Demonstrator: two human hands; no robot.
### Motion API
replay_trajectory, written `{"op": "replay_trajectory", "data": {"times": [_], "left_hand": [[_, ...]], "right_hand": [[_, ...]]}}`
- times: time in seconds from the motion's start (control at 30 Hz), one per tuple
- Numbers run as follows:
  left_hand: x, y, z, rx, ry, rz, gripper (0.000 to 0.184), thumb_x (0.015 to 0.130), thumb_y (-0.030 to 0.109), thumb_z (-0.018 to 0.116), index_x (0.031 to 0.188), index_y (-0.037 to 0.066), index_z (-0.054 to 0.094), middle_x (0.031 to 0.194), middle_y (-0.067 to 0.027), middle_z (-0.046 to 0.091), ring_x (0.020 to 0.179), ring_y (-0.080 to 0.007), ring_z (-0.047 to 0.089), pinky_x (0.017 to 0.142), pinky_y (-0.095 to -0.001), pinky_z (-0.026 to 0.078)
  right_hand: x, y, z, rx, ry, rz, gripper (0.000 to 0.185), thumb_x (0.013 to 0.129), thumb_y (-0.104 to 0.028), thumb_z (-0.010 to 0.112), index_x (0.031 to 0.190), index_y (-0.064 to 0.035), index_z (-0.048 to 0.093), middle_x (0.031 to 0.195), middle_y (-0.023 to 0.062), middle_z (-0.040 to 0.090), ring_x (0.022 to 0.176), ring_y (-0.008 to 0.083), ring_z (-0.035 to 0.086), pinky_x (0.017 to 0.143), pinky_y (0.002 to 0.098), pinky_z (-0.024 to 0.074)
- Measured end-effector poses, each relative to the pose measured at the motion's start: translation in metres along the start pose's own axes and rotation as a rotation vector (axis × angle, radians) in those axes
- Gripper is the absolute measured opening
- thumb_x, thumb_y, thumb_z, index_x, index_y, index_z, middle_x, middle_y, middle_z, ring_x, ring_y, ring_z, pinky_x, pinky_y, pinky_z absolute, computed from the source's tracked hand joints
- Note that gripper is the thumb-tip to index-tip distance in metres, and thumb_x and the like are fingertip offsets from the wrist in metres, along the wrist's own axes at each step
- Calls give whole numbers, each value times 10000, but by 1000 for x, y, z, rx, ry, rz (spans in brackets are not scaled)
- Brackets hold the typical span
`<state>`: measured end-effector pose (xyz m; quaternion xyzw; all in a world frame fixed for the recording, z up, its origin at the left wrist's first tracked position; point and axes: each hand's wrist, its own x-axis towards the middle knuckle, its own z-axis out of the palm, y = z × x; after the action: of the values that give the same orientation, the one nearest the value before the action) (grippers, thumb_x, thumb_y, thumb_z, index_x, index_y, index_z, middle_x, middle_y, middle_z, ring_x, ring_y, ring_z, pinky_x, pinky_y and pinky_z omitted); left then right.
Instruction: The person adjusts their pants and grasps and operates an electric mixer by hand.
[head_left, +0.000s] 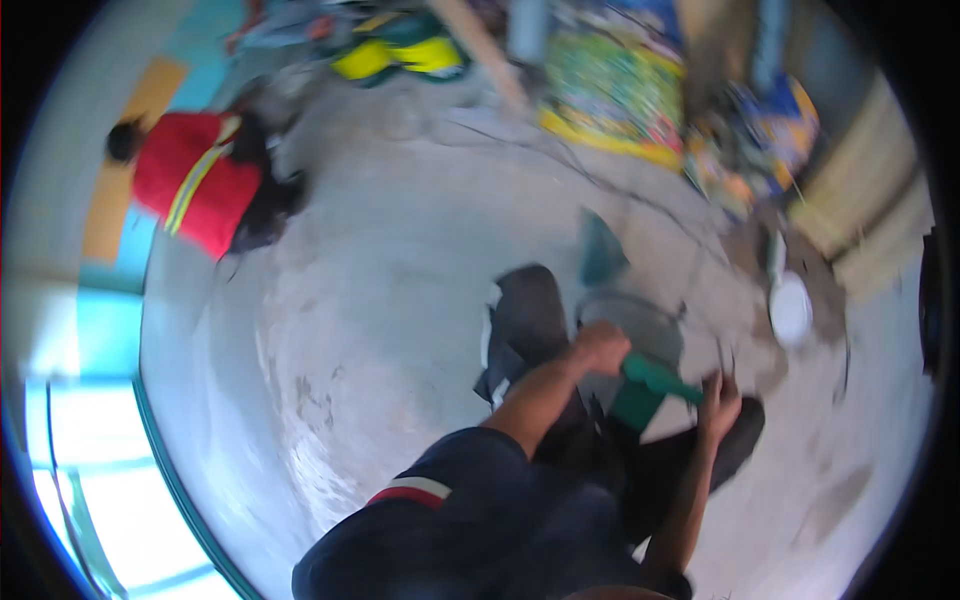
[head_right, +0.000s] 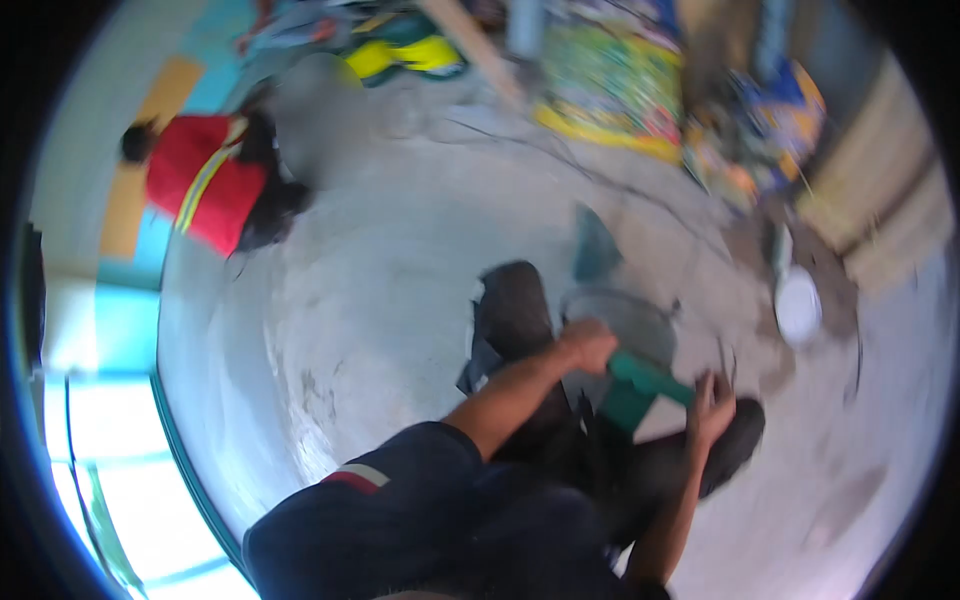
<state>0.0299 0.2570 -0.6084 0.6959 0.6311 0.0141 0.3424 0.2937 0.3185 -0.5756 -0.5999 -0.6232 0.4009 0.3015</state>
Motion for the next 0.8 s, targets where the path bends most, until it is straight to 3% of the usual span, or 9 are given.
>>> {"op": "replay_trajectory", "data": {"times": [0.07, 0.13, 0.17, 0.33, 0.43, 0.6, 0.8], "left_hand": [[11, -4, 6, 108, -25, 10, 298, 612, 340, 665, 735, 74, 721, 772, -177, 684, 751, -349, 682, 715, -453, 543], [20, -11, 21, 81, -60, -59, 338, 656, 371, 669, 820, 79, 712, 798, -194, 675, 778, -376, 666, 706, -471, 540], [17, -3, 10, 113, -82, -87, 348, 686, 366, 661, 911, 105, 704, 834, -194, 679, 792, -387, 661, 714, -472, 538], [17, -1, 11, 161, 6, -69, 333, 706, 338, 637, 994, 180, 690, 825, -192, 679, 795, -398, 655, 714, -466, 534], [11, 8, 6, 176, 47, -46, 280, 722, 314, 613, 798, 55, 687, 770, -213, 672, 743, -385, 667, 697, -456, 533], [13, 18, 12, 210, 96, -17, 278, 715, 321, 634, 761, 51, 677, 748, -234, 655, 723, -397, 656, 664, -459, 527], [17, 32, 16, 206, 74, -39, 258, 714, 305, 639, 764, 54, 667, 747, -238, 653, 727, -410, 651, 679, -463, 518]], "right_hand": [[0, -12, 0, -58, 22, 116, 292, 900, -244, 598, 893, 42, 655, 833, 134, 675, 822, 199, 654, 730, 326, 503], [2, -5, 0, -228, 67, 42, 303, 868, -293, 614, 936, -3, 670, 867, 179, 674, 863, 295, 667, 781, 352, 493], [2, -4, 1, -242, 62, 41, 290, 868, -296, 611, 919, -17, 675, 859, 183, 672, 855, 299, 667, 776, 351, 495], [6, -11, 0, -292, -7, 1, 314, 873, -343, 577, 981, -58, 654, 846, 148, 696, 821, 309, 675, 775, 382, 507], [9, -3, -1, -363, -65, -21, 299, 883, -333, 553, 1009, -78, 644, 840, 142, 699, 804, 316, 674, 777, 402, 507], [9, 16, -4, -432, -42, -6, 255, 900, -279, 504, 996, -85, 639, 816, 136, 698, 783, 338, 671, 771, 422, 504], [12, 36, 2, -334, 209, -63, 209, 859, -178, 564, 996, -27, 611, 880, 175, 679, 823, 349, 658, 802, 460, 469]]}}
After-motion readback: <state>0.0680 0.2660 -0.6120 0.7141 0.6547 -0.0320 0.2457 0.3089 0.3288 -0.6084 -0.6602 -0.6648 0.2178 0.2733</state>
